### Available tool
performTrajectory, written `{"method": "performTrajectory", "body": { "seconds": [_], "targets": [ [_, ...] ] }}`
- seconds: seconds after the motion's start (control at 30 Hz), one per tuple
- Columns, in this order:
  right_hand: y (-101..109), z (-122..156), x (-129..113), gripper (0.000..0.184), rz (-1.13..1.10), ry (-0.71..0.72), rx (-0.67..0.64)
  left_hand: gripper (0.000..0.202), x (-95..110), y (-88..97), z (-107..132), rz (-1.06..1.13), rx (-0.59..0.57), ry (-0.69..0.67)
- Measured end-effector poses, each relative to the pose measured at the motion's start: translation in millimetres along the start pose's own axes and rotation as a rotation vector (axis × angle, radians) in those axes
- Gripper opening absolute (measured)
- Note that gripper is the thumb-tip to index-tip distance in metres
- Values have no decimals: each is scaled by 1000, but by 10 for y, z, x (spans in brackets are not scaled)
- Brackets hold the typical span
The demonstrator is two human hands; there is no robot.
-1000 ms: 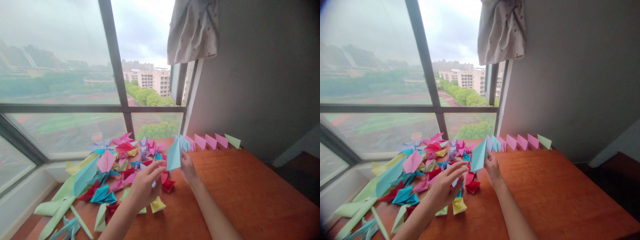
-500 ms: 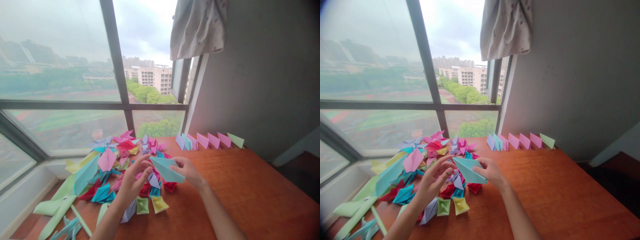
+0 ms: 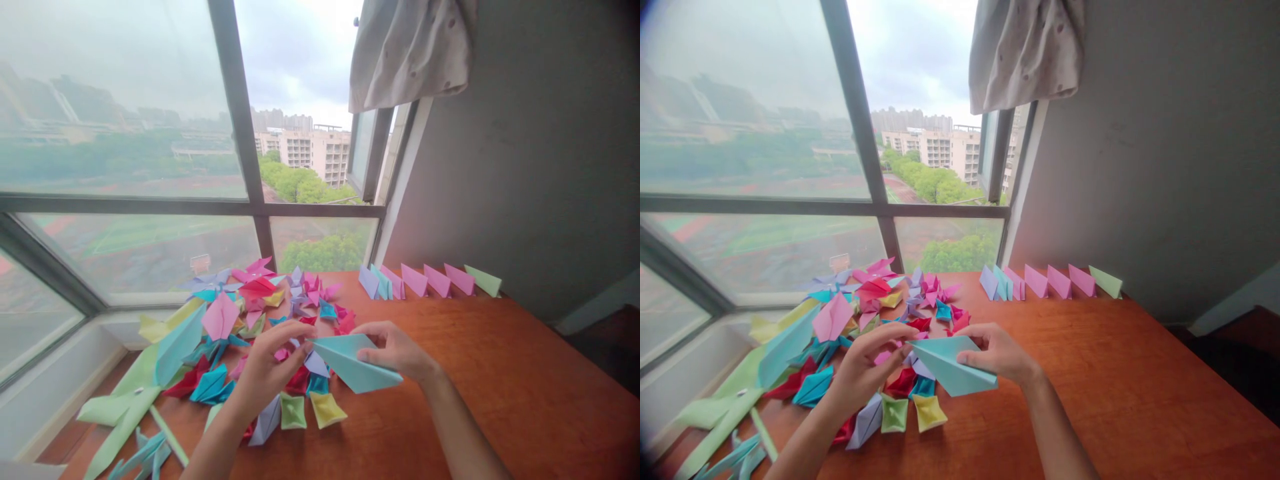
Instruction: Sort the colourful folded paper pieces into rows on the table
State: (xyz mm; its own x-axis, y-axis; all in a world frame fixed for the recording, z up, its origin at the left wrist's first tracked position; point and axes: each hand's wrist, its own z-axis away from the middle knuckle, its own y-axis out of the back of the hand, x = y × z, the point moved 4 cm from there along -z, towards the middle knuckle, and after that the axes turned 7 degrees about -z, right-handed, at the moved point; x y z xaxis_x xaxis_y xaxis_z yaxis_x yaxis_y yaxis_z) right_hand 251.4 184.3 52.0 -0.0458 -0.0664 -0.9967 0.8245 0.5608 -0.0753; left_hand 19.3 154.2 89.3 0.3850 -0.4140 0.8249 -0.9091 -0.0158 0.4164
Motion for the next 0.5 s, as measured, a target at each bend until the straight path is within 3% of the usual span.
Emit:
{"method": "performTrajectory", "body": {
  "seconds": [0.17, 0.27, 0.43, 0.5],
  "targets": [
    [-14, -12, 34, 41, 12, -19, -40, 11, 25, -68, 39, 88, -139, 53],
    [-6, -25, 58, 43, -2, -3, -25, 10, 51, -86, 35, 70, -161, 49],
    [-17, -47, 55, 44, -15, 11, -38, 10, -54, -76, 9, 5, -87, 82],
    [14, -67, 40, 44, 4, 29, 26, 11, -133, -44, -2, -19, -26, 103]
  ]
}}
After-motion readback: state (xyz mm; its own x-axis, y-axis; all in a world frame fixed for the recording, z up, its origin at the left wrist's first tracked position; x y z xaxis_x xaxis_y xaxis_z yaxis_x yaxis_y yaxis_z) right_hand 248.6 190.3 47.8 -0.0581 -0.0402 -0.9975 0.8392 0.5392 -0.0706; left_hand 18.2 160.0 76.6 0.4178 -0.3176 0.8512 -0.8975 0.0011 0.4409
